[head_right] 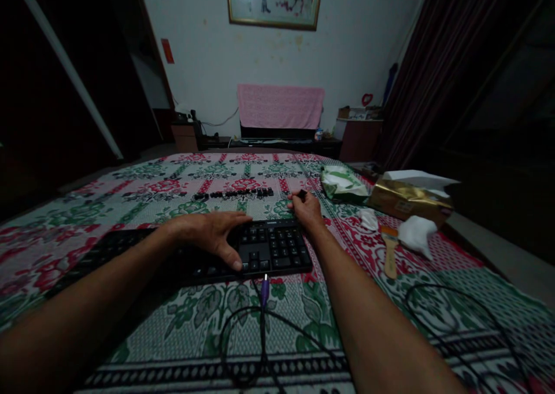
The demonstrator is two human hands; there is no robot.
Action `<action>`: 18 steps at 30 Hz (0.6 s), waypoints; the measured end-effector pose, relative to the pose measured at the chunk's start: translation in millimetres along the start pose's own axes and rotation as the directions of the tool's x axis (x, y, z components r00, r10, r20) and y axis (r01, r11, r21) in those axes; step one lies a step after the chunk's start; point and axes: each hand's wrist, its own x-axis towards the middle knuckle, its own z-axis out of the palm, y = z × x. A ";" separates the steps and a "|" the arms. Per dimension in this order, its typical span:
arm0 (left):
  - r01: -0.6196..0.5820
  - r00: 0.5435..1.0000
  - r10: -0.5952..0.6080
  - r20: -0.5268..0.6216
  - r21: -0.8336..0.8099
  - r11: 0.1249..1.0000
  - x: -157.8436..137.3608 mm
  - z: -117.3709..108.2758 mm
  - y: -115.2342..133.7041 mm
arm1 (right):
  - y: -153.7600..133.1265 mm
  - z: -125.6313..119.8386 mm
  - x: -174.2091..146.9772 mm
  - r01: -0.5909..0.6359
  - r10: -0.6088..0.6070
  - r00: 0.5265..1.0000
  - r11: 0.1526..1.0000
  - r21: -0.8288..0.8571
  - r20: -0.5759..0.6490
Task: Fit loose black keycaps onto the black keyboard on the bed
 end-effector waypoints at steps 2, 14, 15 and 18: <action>-0.010 1.000 0.010 -0.004 0.063 0.998 -0.5 9.8 6.0 | -3.5 0.3 -2.9 -0.004 0.004 1.000 1.000 -0.020 0.003; 0.044 0.999 -0.043 -0.013 0.110 0.993 -2.2 13.0 1.2 | -17.0 4.2 -5.2 -0.039 0.043 0.999 0.989 -0.141 0.023; 0.049 0.999 -0.048 -0.012 0.107 0.993 -3.7 11.8 0.6 | -20.5 6.0 -5.1 -0.077 0.081 0.996 0.991 -0.110 0.033; 0.052 0.999 -0.052 -0.005 0.093 0.994 -6.0 10.5 -0.7 | -33.8 13.7 -8.6 -0.111 0.106 0.985 0.993 0.033 0.135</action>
